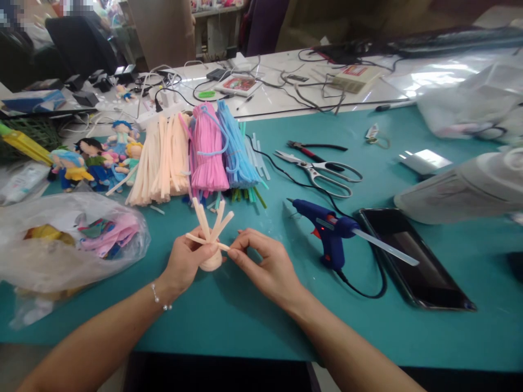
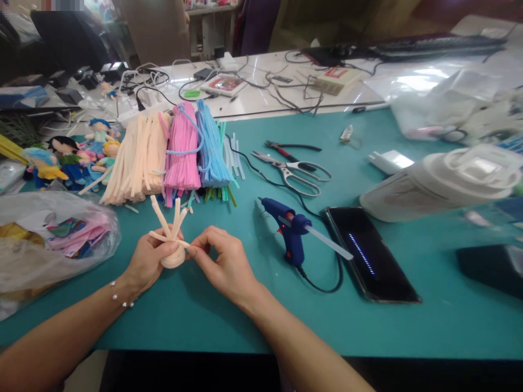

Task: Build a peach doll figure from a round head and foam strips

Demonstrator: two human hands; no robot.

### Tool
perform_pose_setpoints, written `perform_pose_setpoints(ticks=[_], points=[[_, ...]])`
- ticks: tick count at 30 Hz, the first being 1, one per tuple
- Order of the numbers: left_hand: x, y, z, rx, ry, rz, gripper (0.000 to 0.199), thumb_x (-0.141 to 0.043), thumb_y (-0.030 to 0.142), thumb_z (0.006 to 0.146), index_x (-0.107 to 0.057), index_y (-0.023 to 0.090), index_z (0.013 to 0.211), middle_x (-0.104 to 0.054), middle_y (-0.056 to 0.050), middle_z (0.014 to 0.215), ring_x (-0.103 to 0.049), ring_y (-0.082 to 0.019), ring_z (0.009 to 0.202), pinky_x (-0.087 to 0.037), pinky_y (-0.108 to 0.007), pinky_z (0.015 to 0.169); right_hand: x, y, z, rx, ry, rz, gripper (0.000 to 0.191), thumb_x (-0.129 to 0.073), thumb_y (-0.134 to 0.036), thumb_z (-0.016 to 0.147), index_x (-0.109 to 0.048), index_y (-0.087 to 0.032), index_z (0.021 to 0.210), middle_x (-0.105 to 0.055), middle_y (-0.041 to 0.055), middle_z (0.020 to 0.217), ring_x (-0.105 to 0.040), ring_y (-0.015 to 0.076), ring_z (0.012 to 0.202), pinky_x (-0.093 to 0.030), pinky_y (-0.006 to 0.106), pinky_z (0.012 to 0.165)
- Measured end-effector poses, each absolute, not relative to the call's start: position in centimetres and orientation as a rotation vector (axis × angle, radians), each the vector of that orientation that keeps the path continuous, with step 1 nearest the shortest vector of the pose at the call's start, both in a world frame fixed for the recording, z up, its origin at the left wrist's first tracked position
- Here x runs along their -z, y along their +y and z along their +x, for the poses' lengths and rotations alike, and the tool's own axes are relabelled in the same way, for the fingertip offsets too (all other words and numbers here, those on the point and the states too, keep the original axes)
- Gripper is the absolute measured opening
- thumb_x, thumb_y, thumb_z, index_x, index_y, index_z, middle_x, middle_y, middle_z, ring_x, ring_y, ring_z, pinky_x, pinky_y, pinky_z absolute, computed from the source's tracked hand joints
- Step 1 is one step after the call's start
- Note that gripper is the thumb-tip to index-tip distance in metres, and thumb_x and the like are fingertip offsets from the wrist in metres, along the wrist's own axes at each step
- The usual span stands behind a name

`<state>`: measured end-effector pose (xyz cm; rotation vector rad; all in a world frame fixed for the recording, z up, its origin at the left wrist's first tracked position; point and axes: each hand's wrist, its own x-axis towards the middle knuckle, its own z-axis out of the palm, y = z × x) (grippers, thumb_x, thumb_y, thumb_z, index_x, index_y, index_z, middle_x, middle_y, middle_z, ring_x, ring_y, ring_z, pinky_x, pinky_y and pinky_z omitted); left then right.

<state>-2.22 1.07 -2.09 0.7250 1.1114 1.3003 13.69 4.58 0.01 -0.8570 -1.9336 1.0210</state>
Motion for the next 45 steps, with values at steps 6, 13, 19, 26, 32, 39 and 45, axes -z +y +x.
perform_pose_setpoints(ticks=[6, 13, 19, 26, 32, 39, 45], points=[[2.1, 1.1, -2.2, -1.289, 1.112, 0.762, 0.013, -0.073, 0.023, 0.063, -0.064, 0.014, 0.067, -0.059, 0.001, 0.063, -0.052, -0.009, 0.057, -0.041, -0.021, 0.054, 0.0, 4.5, 13.7, -0.916, -1.969, -0.884, 0.008, -0.058, -0.021, 0.080, -0.057, -0.018, 0.073, -0.059, 0.0015, 0.067, -0.054, 0.0147, 0.063, -0.043, 0.029, 0.061], [1.3, 1.2, -1.7, -1.281, 0.995, 0.587, 0.021, -0.074, 0.030, 0.059, -0.066, 0.014, 0.071, -0.064, -0.002, 0.065, -0.059, -0.014, 0.060, -0.047, -0.027, 0.059, 0.2, 4.7, 13.7, -0.885, -1.884, -0.934, 0.021, -0.057, -0.021, 0.083, -0.053, -0.018, 0.062, -0.058, -0.0004, 0.059, -0.052, 0.0123, 0.057, -0.042, 0.027, 0.057], [1.4, 1.3, -1.5, -1.275, 1.071, 0.414, 0.022, -0.076, 0.025, 0.055, -0.063, 0.014, 0.070, -0.065, -0.001, 0.064, -0.059, -0.014, 0.056, -0.048, -0.027, 0.057, -0.1, 4.6, 13.8, -0.845, -1.891, -0.896, 0.006, -0.056, -0.016, 0.080, -0.056, -0.020, 0.085, -0.060, 0.0014, 0.073, -0.057, 0.0143, 0.065, -0.048, 0.027, 0.060], [1.1, 1.6, -1.6, -1.249, 1.065, 0.364, 0.027, -0.081, 0.026, 0.049, -0.065, 0.012, 0.065, -0.064, -0.001, 0.059, -0.055, -0.010, 0.053, -0.043, -0.023, 0.052, 0.1, 4.5, 14.0, -0.625, -2.076, -0.626, 0.031, -0.045, -0.001, 0.077, -0.054, -0.022, 0.098, -0.057, 0.0078, 0.097, -0.059, 0.0177, 0.087, -0.052, 0.031, 0.071], [0.9, 1.6, -1.5, -1.276, 1.047, 0.395, 0.033, -0.084, 0.030, 0.048, -0.065, 0.012, 0.068, -0.065, -0.001, 0.063, -0.057, -0.010, 0.056, -0.044, -0.023, 0.055, 0.4, 4.7, 13.9, -0.603, -2.172, -0.609, 0.045, -0.041, 0.003, 0.072, -0.051, -0.024, 0.107, -0.054, 0.0091, 0.107, -0.057, 0.0191, 0.098, -0.052, 0.032, 0.076], [1.4, 1.6, -1.6, -1.347, 1.069, 0.441, 0.037, -0.085, 0.033, 0.047, -0.059, 0.015, 0.066, -0.060, 0.003, 0.059, -0.053, -0.008, 0.053, -0.043, -0.021, 0.052, 0.1, 4.5, 14.0, -0.719, -1.979, -0.680, 0.028, -0.044, -0.002, 0.073, -0.053, -0.022, 0.090, -0.056, 0.0072, 0.094, -0.059, 0.0188, 0.085, -0.051, 0.033, 0.072], [2.2, 1.3, -1.7, -1.411, 1.118, 0.684, 0.026, -0.082, 0.027, 0.054, -0.062, 0.015, 0.065, -0.061, 0.002, 0.065, -0.055, -0.009, 0.062, -0.044, -0.021, 0.059, 0.2, 4.6, 13.8, -1.198, -1.665, -0.826, 0.014, -0.056, -0.015, 0.076, -0.046, -0.021, 0.083, -0.053, 0.0004, 0.076, -0.054, 0.0123, 0.060, -0.048, 0.025, 0.054]])
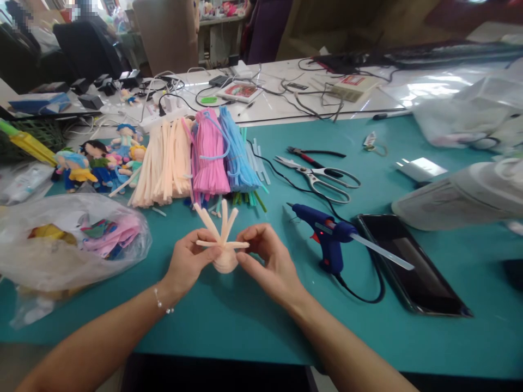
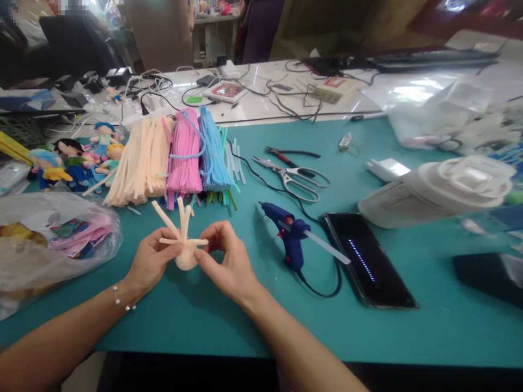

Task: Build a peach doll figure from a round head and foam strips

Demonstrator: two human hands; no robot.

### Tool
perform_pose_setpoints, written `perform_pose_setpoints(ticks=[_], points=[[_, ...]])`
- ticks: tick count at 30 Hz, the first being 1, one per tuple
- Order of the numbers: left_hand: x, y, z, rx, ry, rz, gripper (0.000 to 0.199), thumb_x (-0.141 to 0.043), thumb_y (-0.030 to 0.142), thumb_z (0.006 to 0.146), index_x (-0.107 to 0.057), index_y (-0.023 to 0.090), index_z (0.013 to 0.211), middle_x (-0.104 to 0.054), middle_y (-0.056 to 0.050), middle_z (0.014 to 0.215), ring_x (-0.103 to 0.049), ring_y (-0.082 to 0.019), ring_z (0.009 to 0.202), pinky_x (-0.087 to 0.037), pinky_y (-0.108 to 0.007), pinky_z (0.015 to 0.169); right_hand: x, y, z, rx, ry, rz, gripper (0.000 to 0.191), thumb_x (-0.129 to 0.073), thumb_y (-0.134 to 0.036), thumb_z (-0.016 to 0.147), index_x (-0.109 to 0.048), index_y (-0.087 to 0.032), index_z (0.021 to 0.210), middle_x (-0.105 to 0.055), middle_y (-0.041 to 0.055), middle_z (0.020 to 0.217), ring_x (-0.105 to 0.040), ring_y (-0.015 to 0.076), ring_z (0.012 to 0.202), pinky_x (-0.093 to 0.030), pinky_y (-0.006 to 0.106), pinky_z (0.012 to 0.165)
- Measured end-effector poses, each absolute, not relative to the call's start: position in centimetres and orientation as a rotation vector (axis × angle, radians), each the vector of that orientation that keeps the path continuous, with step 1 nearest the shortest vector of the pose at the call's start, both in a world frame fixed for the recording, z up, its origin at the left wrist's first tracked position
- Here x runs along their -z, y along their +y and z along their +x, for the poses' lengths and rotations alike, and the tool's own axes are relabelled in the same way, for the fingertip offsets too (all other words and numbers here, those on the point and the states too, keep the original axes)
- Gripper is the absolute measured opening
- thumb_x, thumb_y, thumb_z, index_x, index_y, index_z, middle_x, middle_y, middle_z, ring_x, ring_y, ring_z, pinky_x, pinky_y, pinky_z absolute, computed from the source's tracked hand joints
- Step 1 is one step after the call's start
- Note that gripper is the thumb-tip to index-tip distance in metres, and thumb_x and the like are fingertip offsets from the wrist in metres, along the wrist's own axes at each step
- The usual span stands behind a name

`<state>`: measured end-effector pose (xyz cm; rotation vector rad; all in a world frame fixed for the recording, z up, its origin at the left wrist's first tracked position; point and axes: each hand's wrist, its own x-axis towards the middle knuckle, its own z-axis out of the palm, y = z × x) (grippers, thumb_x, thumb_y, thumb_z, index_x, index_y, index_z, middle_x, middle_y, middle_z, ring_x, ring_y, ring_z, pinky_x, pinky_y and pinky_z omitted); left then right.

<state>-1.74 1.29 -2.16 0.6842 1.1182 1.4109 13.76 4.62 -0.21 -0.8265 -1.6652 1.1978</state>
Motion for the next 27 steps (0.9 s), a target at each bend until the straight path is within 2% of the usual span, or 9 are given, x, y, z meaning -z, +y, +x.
perform_pose_setpoints(ticks=[3, 6, 10, 13, 18, 21, 27], points=[[2.17, 1.21, -1.75, -1.424, 1.093, 0.779, 0.021, -0.080, 0.024, 0.057, -0.063, 0.015, 0.063, -0.061, 0.002, 0.070, -0.056, -0.010, 0.066, -0.045, -0.022, 0.063, 0.26, 4.66, 13.62, -1.260, -1.708, -0.891, 0.008, -0.059, -0.022, 0.079, -0.053, -0.018, 0.076, -0.054, -0.0001, 0.068, -0.052, 0.0120, 0.058, -0.045, 0.023, 0.053], [2.08, 1.23, -1.76, -1.404, 1.061, 0.750, 0.023, -0.081, 0.025, 0.055, -0.063, 0.016, 0.066, -0.061, 0.001, 0.072, -0.057, -0.011, 0.068, -0.046, -0.022, 0.064, 0.30, 4.67, 13.59, -1.182, -1.732, -0.922, 0.014, -0.059, -0.024, 0.081, -0.057, -0.017, 0.069, -0.056, 0.0007, 0.064, -0.051, 0.0119, 0.057, -0.042, 0.023, 0.052], [1.88, 1.22, -1.73, -1.311, 1.023, 0.598, 0.031, -0.079, 0.037, 0.058, -0.062, 0.016, 0.073, -0.061, 0.000, 0.069, -0.055, -0.011, 0.062, -0.045, -0.022, 0.057, 0.32, 4.68, 13.60, -1.087, -1.721, -0.916, 0.014, -0.060, -0.024, 0.081, -0.058, -0.017, 0.069, -0.057, 0.0007, 0.065, -0.052, 0.0122, 0.058, -0.041, 0.023, 0.053], [1.60, 1.17, -1.61, -1.249, 1.016, 0.502, 0.033, -0.076, 0.042, 0.060, -0.059, 0.016, 0.071, -0.060, 0.000, 0.068, -0.055, -0.011, 0.058, -0.045, -0.023, 0.052, 0.35, 4.71, 13.56, -1.078, -1.721, -0.885, 0.015, -0.061, -0.023, 0.081, -0.057, -0.017, 0.067, -0.058, 0.0008, 0.065, -0.053, 0.0122, 0.059, -0.041, 0.023, 0.053], [1.36, 1.22, -1.40, -1.265, 1.029, 0.475, 0.030, -0.080, 0.035, 0.056, -0.058, 0.016, 0.064, -0.058, 0.001, 0.066, -0.053, -0.010, 0.056, -0.046, -0.023, 0.053, 0.61, 4.78, 13.56, -1.098, -1.706, -0.877, 0.016, -0.062, -0.024, 0.081, -0.057, -0.018, 0.067, -0.058, 0.0011, 0.066, -0.053, 0.0122, 0.059, -0.041, 0.023, 0.054], [1.49, 1.27, -1.42, -1.290, 1.081, 0.491, 0.027, -0.080, 0.032, 0.055, -0.060, 0.015, 0.062, -0.060, 0.001, 0.072, -0.054, -0.009, 0.059, -0.045, -0.021, 0.053, 0.71, 4.79, 13.58, -1.117, -1.707, -0.890, 0.017, -0.062, -0.027, 0.081, -0.058, -0.018, 0.067, -0.058, 0.0013, 0.066, -0.054, 0.0128, 0.060, -0.041, 0.024, 0.055], [1.98, 1.14, -1.70, -1.317, 1.073, 0.629, 0.019, -0.076, 0.027, 0.062, -0.061, 0.014, 0.061, -0.058, 0.001, 0.077, -0.052, -0.008, 0.061, -0.043, -0.020, 0.056, 0.65, 4.69, 13.51, -1.235, -1.655, -0.909, 0.023, -0.064, -0.035, 0.079, -0.057, -0.018, 0.066, -0.058, 0.0019, 0.068, -0.053, 0.0132, 0.061, -0.041, 0.024, 0.055]])
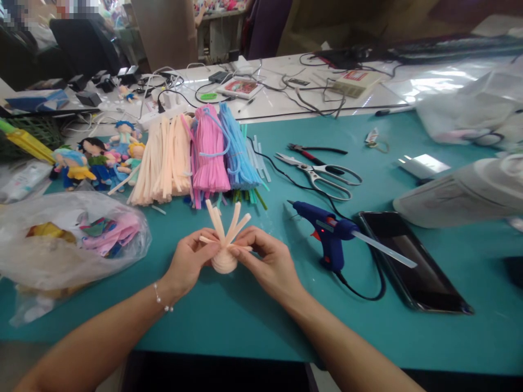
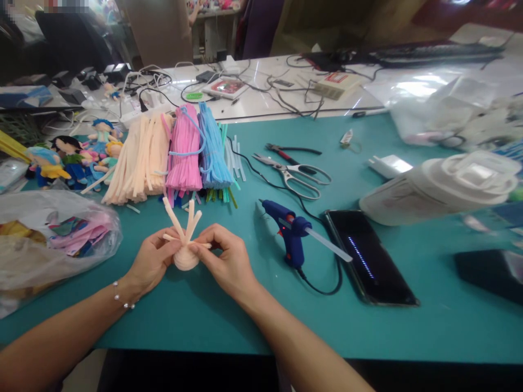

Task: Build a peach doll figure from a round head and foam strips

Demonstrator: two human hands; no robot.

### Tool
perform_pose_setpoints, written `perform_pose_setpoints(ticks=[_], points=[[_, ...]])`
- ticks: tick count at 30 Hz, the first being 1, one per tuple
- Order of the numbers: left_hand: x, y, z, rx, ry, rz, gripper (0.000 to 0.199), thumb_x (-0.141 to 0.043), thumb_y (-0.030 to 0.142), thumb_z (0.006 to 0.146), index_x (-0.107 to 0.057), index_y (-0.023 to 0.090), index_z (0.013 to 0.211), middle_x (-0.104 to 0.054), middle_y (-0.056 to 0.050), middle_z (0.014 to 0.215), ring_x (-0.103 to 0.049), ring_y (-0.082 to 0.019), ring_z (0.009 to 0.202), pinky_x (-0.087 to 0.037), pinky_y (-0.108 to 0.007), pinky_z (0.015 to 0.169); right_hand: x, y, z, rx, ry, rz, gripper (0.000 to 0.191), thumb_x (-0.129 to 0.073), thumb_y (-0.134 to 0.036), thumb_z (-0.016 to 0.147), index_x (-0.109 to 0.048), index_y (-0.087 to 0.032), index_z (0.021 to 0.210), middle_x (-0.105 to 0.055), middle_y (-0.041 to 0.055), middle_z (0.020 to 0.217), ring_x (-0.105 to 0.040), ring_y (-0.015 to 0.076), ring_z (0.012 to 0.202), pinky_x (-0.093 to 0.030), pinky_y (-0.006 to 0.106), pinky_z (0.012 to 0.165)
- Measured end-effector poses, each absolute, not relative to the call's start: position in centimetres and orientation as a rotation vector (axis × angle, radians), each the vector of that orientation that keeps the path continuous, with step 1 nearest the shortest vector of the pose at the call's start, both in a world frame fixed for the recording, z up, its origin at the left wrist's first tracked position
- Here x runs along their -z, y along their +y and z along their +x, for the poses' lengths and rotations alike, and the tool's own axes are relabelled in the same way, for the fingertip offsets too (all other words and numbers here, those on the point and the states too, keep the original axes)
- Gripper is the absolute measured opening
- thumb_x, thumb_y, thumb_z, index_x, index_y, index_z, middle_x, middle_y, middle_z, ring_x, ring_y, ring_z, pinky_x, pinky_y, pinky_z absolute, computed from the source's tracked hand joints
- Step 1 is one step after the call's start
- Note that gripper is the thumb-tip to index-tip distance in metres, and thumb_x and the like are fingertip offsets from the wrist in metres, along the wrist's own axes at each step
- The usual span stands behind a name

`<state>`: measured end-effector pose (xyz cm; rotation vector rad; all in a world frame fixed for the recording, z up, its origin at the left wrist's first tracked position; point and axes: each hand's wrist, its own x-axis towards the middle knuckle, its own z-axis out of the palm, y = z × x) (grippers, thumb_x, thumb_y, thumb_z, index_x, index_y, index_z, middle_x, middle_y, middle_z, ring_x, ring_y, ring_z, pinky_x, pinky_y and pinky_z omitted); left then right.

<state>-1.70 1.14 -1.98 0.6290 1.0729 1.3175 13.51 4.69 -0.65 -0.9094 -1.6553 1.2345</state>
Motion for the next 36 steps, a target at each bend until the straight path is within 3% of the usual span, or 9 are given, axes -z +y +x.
perform_pose_setpoints(ticks=[5, 11, 24, 36], points=[[2.04, 1.03, -1.84, -1.330, 1.064, 0.704, 0.019, -0.074, 0.027, 0.064, -0.061, 0.014, 0.061, -0.056, -0.001, 0.081, -0.053, -0.009, 0.065, -0.043, -0.020, 0.055, 0.48, 4.67, 13.44, -1.321, -1.599, -0.912, 0.026, -0.066, -0.039, 0.077, -0.057, -0.017, 0.065, -0.057, 0.0008, 0.066, -0.052, 0.0126, 0.060, -0.041, 0.024, 0.055], [1.85, 1.12, -1.81, -1.303, 1.086, 0.652, 0.017, -0.074, 0.028, 0.063, -0.063, 0.015, 0.065, -0.057, 0.000, 0.074, -0.052, -0.009, 0.061, -0.044, -0.021, 0.055, 0.01, 4.56, 13.51, -1.459, -1.556, -0.913, 0.015, -0.064, -0.031, 0.077, -0.059, -0.017, 0.075, -0.058, 0.0005, 0.070, -0.053, 0.0122, 0.061, -0.044, 0.023, 0.056], [1.13, 1.24, -1.59, -1.317, 1.104, 0.519, 0.015, -0.074, 0.021, 0.055, -0.061, 0.015, 0.058, -0.059, 0.001, 0.072, -0.054, -0.009, 0.060, -0.044, -0.020, 0.053, -0.02, 4.95, 13.79, -1.375, -1.661, -0.889, 0.010, -0.061, -0.025, 0.076, -0.063, -0.016, 0.071, -0.059, 0.0030, 0.071, -0.055, 0.0142, 0.064, -0.044, 0.026, 0.057], [1.64, 1.31, -1.81, -1.307, 1.135, 0.605, 0.019, -0.074, 0.024, 0.057, -0.059, 0.013, 0.055, -0.057, -0.001, 0.077, -0.051, -0.009, 0.061, -0.043, -0.020, 0.051, -0.16, 5.00, 13.81, -1.133, -1.774, -0.906, 0.019, -0.064, -0.025, 0.078, -0.060, -0.017, 0.060, -0.060, 0.0026, 0.065, -0.055, 0.0128, 0.058, -0.041, 0.025, 0.053]])
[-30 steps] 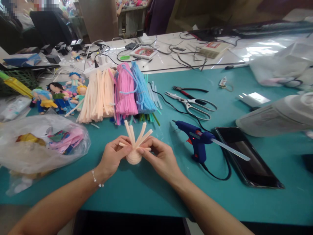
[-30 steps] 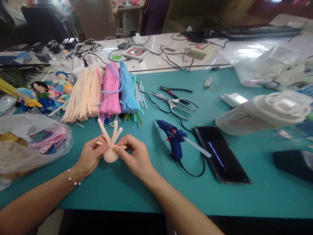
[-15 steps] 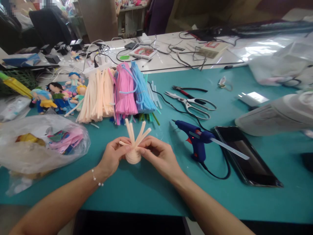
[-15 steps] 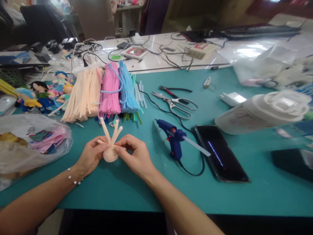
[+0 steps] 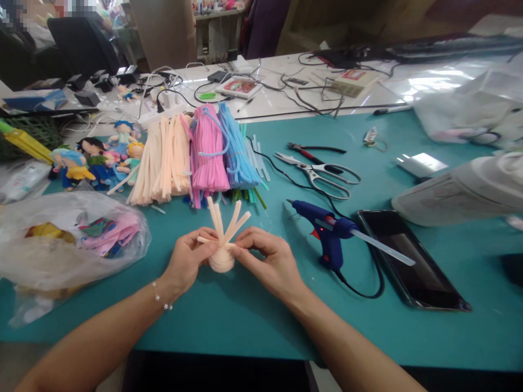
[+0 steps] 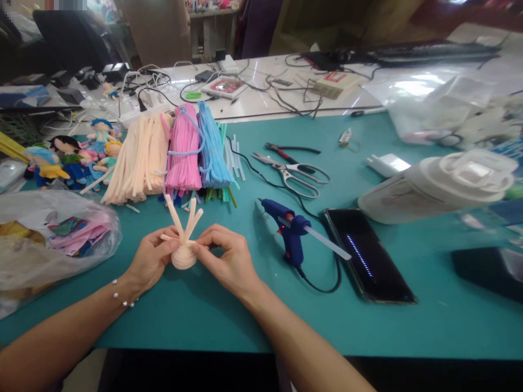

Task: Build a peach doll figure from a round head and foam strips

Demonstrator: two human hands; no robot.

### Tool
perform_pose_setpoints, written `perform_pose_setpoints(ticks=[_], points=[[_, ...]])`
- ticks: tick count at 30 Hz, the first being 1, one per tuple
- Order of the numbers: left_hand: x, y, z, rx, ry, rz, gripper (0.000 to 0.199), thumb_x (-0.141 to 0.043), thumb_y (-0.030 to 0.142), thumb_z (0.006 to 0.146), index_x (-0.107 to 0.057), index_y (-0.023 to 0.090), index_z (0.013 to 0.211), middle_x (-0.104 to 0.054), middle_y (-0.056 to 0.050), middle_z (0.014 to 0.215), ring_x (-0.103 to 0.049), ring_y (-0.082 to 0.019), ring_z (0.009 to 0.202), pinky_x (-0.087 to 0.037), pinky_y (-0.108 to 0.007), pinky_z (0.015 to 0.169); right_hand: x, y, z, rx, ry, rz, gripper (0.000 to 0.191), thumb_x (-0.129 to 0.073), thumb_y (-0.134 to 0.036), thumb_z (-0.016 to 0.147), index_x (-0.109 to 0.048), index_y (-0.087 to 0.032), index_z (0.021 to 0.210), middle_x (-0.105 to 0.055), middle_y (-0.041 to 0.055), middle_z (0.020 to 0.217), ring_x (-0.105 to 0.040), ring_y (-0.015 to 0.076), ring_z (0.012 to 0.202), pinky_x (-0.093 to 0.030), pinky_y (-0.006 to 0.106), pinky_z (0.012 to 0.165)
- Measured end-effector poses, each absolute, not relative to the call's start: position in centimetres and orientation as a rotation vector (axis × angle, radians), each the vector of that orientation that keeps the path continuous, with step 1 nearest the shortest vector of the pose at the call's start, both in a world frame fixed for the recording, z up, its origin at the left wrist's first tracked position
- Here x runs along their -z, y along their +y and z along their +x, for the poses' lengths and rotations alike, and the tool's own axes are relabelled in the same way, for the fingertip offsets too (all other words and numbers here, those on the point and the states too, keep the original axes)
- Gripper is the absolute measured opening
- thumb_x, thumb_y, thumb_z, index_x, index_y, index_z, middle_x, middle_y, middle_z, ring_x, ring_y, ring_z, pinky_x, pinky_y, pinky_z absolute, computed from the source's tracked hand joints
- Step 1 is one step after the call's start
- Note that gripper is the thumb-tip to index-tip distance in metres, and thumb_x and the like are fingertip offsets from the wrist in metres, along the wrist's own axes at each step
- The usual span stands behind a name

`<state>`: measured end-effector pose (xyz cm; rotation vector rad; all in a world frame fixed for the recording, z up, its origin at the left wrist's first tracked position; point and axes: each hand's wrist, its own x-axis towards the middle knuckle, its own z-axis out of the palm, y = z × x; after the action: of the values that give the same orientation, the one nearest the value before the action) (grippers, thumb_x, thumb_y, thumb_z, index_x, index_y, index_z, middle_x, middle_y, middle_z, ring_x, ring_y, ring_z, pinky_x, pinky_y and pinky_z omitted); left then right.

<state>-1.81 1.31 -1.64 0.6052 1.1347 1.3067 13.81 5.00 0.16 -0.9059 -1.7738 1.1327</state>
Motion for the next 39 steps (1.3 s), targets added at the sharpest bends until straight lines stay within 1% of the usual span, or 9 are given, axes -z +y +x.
perform_pose_setpoints(ticks=[6, 12, 15, 19, 23, 25, 28, 32, 39], points=[[2.07, 1.22, -1.93, -1.306, 1.111, 0.667, 0.017, -0.073, 0.025, 0.059, -0.060, 0.014, 0.058, -0.057, -0.001, 0.077, -0.050, -0.009, 0.060, -0.040, -0.020, 0.052, -0.13, 4.89, 13.89, -1.057, -1.837, -0.888, 0.020, -0.062, -0.022, 0.079, -0.058, -0.018, 0.059, -0.060, 0.0020, 0.063, -0.056, 0.0130, 0.056, -0.042, 0.025, 0.053], [2.01, 1.22, -1.85, -1.349, 1.104, 0.681, 0.015, -0.073, 0.022, 0.060, -0.060, 0.014, 0.056, -0.058, 0.000, 0.076, -0.052, -0.009, 0.064, -0.040, -0.021, 0.057, 0.12, 4.77, 13.74, -0.952, -1.895, -0.858, 0.021, -0.059, -0.018, 0.079, -0.054, -0.018, 0.059, -0.058, 0.0005, 0.060, -0.053, 0.0118, 0.055, -0.042, 0.024, 0.053], [1.96, 1.13, -1.84, -1.339, 1.116, 0.645, 0.015, -0.074, 0.023, 0.059, -0.060, 0.015, 0.061, -0.059, 0.001, 0.073, -0.051, -0.009, 0.061, -0.040, -0.020, 0.056, 0.15, 4.70, 13.63, -0.906, -1.898, -0.838, 0.017, -0.060, -0.018, 0.080, -0.058, -0.018, 0.063, -0.059, 0.0008, 0.061, -0.054, 0.0115, 0.055, -0.042, 0.024, 0.052], [2.17, 1.01, -1.94, -1.276, 1.063, 0.774, 0.017, -0.075, 0.024, 0.061, -0.065, 0.015, 0.072, -0.061, 0.000, 0.068, -0.054, -0.011, 0.064, -0.042, -0.022, 0.061, 0.15, 4.61, 13.58, -0.867, -1.915, -0.810, 0.013, -0.061, -0.018, 0.081, -0.062, -0.017, 0.068, -0.061, 0.0022, 0.063, -0.055, 0.0114, 0.055, -0.044, 0.023, 0.052], [2.25, 0.97, -2.02, -1.271, 1.077, 0.887, 0.014, -0.073, 0.026, 0.064, -0.067, 0.015, 0.072, -0.063, -0.001, 0.071, -0.056, -0.012, 0.068, -0.044, -0.023, 0.065, 0.24, 4.50, 13.62, -0.829, -1.951, -0.805, 0.011, -0.059, -0.019, 0.081, -0.064, -0.018, 0.072, -0.062, 0.0023, 0.065, -0.057, 0.0119, 0.055, -0.045, 0.023, 0.051], [2.12, 0.98, -2.01, -1.285, 1.101, 0.898, 0.016, -0.074, 0.027, 0.063, -0.067, 0.016, 0.071, -0.063, -0.001, 0.071, -0.056, -0.013, 0.067, -0.045, -0.024, 0.064, 0.31, 4.44, 13.66, -0.777, -1.967, -0.797, 0.007, -0.058, -0.019, 0.082, -0.065, -0.019, 0.079, -0.062, 0.0021, 0.065, -0.057, 0.0122, 0.056, -0.046, 0.023, 0.052], [1.85, 1.02, -1.91, -1.280, 1.136, 0.897, 0.018, -0.075, 0.029, 0.062, -0.067, 0.016, 0.072, -0.064, -0.001, 0.070, -0.056, -0.013, 0.065, -0.046, -0.025, 0.062, 0.40, 4.38, 13.76, -0.689, -1.999, -0.791, 0.010, -0.056, -0.018, 0.083, -0.064, -0.020, 0.089, -0.063, 0.0018, 0.066, -0.057, 0.0127, 0.056, -0.046, 0.024, 0.053], [1.64, 1.02, -1.82, -1.266, 1.140, 0.916, 0.016, -0.074, 0.028, 0.064, -0.067, 0.016, 0.071, -0.063, -0.001, 0.069, -0.056, -0.013, 0.065, -0.046, -0.025, 0.062, 0.39, 4.44, 13.88, -0.618, -2.055, -0.753, 0.010, -0.054, -0.017, 0.084, -0.063, -0.020, 0.081, -0.063, 0.0020, 0.064, -0.057, 0.0126, 0.054, -0.044, 0.023, 0.051], [1.73, 0.94, -1.96, -1.259, 1.098, 0.926, 0.016, -0.075, 0.026, 0.064, -0.069, 0.016, 0.074, -0.063, -0.003, 0.081, -0.058, -0.015, 0.073, -0.047, -0.026, 0.067, 0.39, 4.66, 13.98, -0.568, -2.081, -0.753, 0.012, -0.053, -0.015, 0.085, -0.060, -0.020, 0.076, -0.062, 0.0018, 0.063, -0.056, 0.0124, 0.054, -0.042, 0.023, 0.050]])
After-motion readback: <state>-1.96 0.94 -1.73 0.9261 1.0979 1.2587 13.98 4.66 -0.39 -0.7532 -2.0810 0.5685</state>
